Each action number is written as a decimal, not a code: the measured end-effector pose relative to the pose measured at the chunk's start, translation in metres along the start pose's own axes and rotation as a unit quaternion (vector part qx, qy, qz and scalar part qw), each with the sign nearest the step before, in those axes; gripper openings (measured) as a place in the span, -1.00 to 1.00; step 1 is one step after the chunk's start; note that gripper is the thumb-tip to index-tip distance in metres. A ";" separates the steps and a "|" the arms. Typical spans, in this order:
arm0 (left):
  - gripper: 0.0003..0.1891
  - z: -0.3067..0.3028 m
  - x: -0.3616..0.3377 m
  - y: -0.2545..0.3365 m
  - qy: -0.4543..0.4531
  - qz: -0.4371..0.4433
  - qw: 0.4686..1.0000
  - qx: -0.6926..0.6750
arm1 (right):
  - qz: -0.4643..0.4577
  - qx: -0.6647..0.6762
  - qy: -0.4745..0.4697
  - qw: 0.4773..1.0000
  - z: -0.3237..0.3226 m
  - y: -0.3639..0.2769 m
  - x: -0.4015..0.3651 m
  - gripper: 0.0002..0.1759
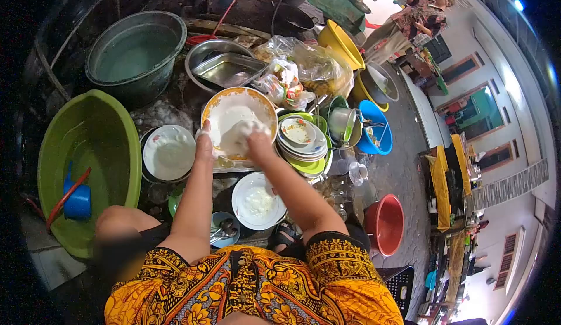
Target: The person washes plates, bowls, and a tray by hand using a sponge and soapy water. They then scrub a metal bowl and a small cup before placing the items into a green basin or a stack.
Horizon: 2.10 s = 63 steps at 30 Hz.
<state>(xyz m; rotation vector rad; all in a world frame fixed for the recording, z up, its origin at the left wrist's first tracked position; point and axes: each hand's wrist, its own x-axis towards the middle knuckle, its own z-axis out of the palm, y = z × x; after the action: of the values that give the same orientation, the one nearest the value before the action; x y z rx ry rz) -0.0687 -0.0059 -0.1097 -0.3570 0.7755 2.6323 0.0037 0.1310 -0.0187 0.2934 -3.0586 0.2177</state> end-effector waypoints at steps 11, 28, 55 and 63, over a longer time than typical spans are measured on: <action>-0.41 -0.017 -0.001 0.001 -0.038 -0.051 0.998 -0.022 | -0.036 0.126 -0.190 0.973 -0.024 -0.039 -0.011 -0.65; -0.44 0.006 -0.006 -0.006 0.041 -0.041 0.991 0.123 | 0.203 -0.027 -0.117 0.972 -0.012 0.018 -0.011 -0.65; -0.42 -0.007 -0.014 0.006 0.072 -0.009 0.987 0.143 | 0.017 0.093 -0.024 0.995 0.019 -0.012 -0.029 -0.73; -0.40 0.015 -0.018 -0.015 0.050 -0.051 0.937 0.342 | 0.117 0.001 0.037 0.992 0.038 0.003 0.010 -0.80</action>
<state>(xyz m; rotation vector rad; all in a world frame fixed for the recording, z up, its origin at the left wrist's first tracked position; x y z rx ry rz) -0.0480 0.0084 -0.0983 -0.3159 1.5791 2.0833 -0.0086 0.1264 -0.0559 -0.0738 -3.0129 0.2360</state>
